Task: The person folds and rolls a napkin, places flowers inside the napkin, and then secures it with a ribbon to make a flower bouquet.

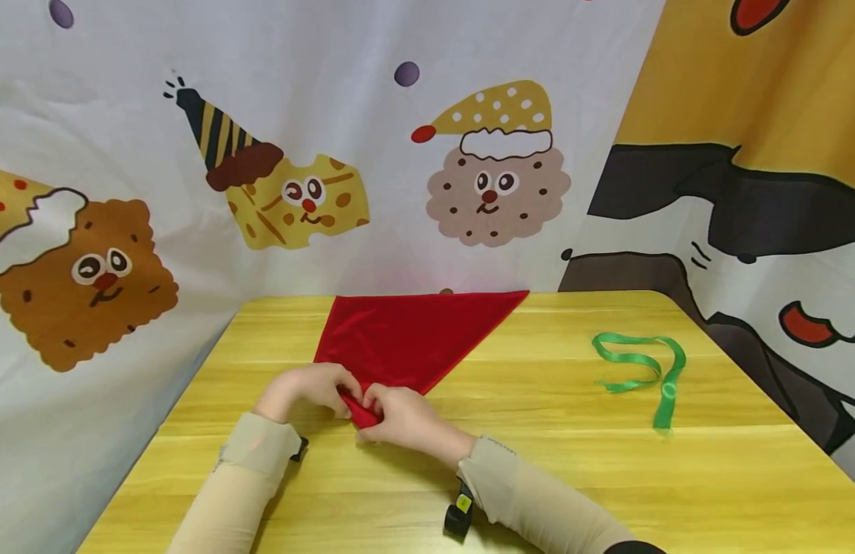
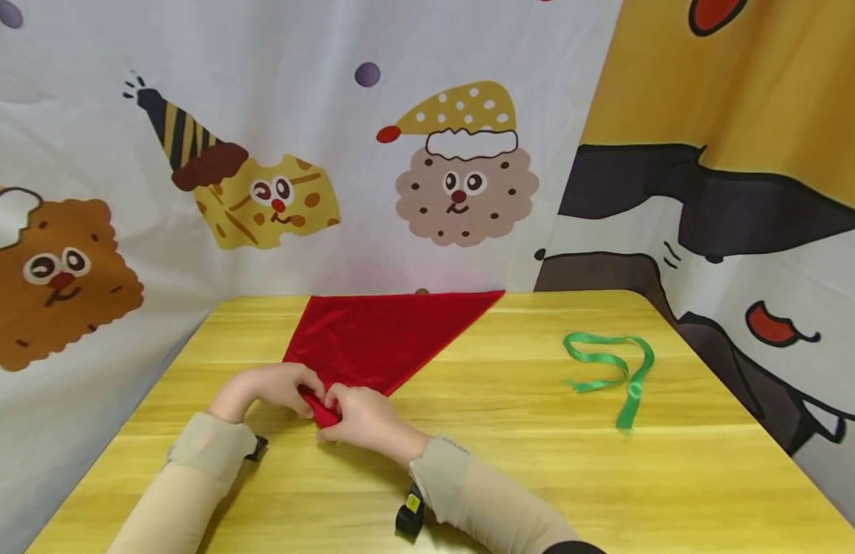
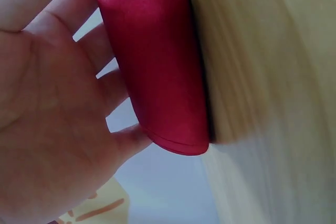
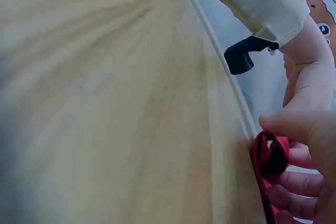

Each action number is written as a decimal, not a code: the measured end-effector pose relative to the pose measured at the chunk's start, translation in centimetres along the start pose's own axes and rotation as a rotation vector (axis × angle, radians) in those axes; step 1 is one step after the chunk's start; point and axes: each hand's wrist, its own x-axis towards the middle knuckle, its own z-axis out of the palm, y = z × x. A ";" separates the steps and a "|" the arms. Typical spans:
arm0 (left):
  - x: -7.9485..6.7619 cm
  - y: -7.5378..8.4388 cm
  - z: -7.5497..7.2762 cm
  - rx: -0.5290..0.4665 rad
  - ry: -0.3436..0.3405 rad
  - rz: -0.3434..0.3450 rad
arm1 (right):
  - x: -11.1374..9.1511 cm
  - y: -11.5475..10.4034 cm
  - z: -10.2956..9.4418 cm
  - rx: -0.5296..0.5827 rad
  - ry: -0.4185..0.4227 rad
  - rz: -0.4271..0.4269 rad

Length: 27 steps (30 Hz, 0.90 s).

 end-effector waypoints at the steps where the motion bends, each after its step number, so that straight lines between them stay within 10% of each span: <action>1: 0.0 -0.2 -0.1 -0.029 -0.007 0.013 | 0.0 0.0 0.0 -0.015 0.002 0.004; 9: -0.1 -1.5 -0.2 -0.103 0.022 0.050 | 0.0 0.1 -0.2 -0.031 0.063 0.049; 27: 0.6 -1.0 0.0 0.091 0.145 0.011 | 0.3 0.8 -0.7 -0.027 0.015 -0.077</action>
